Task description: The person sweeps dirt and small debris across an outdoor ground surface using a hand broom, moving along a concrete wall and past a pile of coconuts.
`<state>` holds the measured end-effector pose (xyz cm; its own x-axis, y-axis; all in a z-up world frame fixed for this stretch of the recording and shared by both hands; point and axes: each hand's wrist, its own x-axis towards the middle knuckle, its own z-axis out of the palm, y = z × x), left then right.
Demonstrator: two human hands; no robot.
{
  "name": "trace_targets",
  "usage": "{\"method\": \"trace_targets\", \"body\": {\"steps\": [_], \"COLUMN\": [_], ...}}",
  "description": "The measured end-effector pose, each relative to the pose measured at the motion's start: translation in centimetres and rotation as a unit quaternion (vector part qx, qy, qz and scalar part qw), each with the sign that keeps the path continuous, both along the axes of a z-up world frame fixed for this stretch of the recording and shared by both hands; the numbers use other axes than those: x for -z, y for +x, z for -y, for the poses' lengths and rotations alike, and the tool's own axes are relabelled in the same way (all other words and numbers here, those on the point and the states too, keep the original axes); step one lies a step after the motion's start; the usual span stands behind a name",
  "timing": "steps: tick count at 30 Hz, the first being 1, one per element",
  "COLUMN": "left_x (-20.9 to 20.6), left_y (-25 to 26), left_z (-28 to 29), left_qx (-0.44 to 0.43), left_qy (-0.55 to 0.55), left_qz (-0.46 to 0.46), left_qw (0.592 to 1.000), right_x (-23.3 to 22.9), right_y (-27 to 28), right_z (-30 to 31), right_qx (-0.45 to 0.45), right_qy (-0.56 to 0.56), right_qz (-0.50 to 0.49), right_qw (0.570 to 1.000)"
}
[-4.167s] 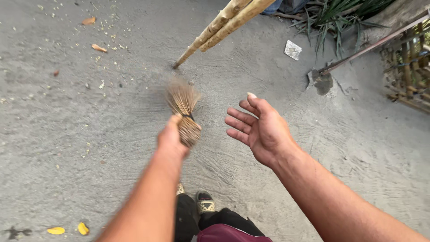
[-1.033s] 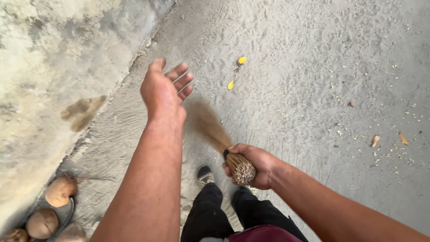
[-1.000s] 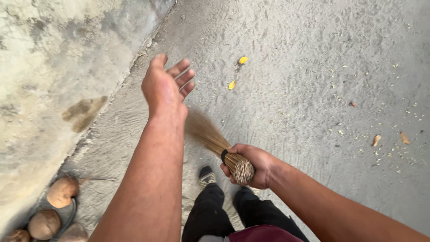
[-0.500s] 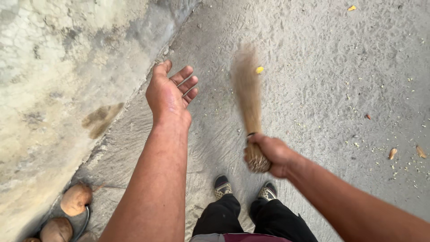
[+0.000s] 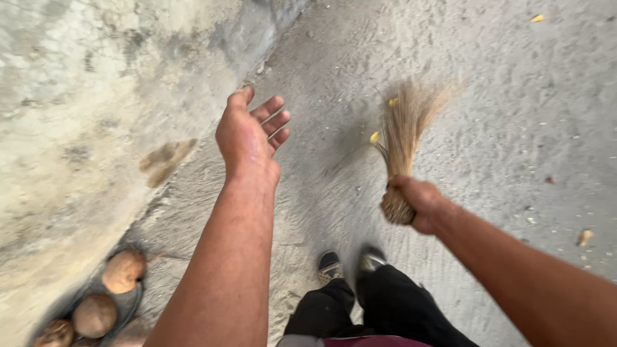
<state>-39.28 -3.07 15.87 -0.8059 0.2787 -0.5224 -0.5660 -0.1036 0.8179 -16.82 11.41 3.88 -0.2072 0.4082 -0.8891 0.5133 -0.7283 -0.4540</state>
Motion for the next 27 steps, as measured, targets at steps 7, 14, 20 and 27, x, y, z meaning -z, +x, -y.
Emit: {"method": "trace_targets", "body": {"steps": [7,14,20,27], "left_x": [-0.1,-1.1,-0.3,-0.5], "left_y": [0.5,-1.0,-2.1,-2.9], "left_z": [-3.2,-5.0,-6.6,-10.9], "left_qx": [0.023,0.019,-0.001,-0.003], "left_qy": [0.032,0.024,0.018,0.007], "left_qz": [0.022,0.011,0.007,0.009], "left_qw": [0.999,0.999,1.000,1.000], "right_x": [-2.1,0.9,0.2,0.5], "right_y": [1.5,1.5,0.4,-4.6], "right_z": [1.1,-8.5,-7.8,-4.7], "right_qx": [0.090,0.132,0.027,0.050], "right_qy": [-0.124,-0.042,0.012,-0.210], "right_qz": [-0.070,-0.043,-0.010,-0.149], "right_qw": [0.986,0.989,1.000,0.965]}}
